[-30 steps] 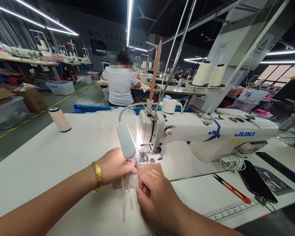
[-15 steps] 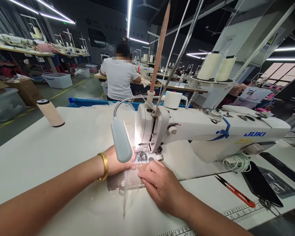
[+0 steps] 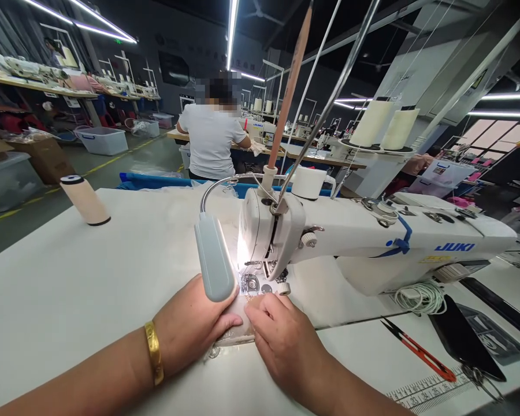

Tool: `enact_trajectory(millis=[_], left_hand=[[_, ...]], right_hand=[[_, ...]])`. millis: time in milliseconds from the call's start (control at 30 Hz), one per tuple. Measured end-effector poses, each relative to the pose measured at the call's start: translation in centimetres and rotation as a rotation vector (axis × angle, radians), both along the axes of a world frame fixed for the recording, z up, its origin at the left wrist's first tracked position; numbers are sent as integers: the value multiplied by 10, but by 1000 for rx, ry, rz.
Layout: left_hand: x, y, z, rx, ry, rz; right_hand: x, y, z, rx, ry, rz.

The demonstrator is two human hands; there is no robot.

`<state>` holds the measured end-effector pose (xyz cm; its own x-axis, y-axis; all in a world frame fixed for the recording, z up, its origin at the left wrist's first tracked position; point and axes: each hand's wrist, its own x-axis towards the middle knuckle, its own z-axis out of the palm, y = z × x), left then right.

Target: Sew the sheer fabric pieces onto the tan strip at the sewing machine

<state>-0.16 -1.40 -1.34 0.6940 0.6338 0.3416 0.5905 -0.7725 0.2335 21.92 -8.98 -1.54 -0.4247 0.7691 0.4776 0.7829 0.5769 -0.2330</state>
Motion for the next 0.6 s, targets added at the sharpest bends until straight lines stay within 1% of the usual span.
enact_trajectory(millis=[167, 433, 600], left_hand=[[-4, 10, -2, -4, -73, -63], [-8, 13, -3, -50, -108, -77], [-8, 15, 1, -95, -93, -86]], right_hand=[[-3, -1, -2, 23, -15, -33], [-3, -1, -4, 12, -33, -33], [-4, -1, -5, 25, -23, -26]])
